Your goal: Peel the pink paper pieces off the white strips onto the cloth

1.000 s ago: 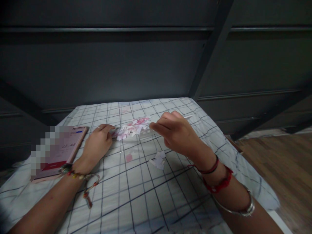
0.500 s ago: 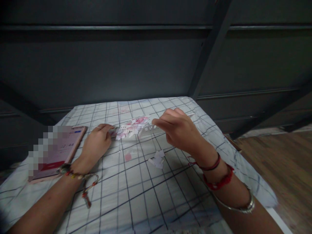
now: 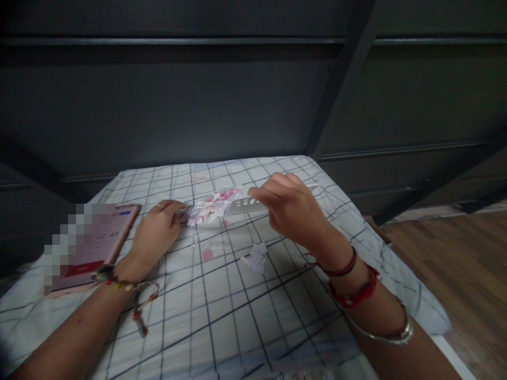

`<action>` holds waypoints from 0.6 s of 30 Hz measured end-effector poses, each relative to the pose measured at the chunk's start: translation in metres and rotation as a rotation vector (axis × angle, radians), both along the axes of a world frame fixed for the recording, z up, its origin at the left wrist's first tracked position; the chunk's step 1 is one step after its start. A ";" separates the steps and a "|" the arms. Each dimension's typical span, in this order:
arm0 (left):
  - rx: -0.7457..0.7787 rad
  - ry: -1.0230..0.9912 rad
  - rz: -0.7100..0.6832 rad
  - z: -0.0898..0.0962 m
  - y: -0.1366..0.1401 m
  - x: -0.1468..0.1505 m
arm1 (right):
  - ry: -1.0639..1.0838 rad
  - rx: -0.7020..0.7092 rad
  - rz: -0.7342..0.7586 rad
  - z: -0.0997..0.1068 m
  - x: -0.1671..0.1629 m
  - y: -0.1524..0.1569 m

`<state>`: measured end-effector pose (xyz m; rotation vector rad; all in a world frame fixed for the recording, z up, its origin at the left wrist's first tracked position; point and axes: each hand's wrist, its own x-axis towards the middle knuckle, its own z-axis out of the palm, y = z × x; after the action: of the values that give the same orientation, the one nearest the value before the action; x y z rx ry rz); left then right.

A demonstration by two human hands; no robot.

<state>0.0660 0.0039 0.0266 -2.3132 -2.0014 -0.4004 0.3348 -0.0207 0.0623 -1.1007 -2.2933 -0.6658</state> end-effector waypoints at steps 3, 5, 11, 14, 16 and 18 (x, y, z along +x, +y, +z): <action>0.004 0.006 -0.004 -0.001 0.000 0.000 | -0.024 0.028 -0.111 -0.001 0.002 0.002; 0.008 0.007 -0.011 -0.001 0.000 0.000 | -0.043 0.019 -0.144 -0.002 0.002 0.003; 0.013 0.008 -0.017 -0.002 -0.001 -0.001 | -0.051 0.019 -0.121 -0.001 0.000 0.003; 0.018 0.003 -0.015 -0.002 -0.001 -0.001 | -0.073 0.070 -0.170 -0.001 0.002 0.003; 0.020 -0.004 -0.018 -0.002 0.000 -0.001 | -0.090 0.071 -0.177 -0.002 0.002 0.004; 0.017 -0.009 -0.019 -0.002 0.000 0.000 | -0.097 0.052 -0.160 -0.003 0.002 0.005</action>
<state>0.0655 0.0039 0.0241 -2.3266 -1.9731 -0.4273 0.3368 -0.0161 0.0598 -1.2624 -2.2703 -0.8539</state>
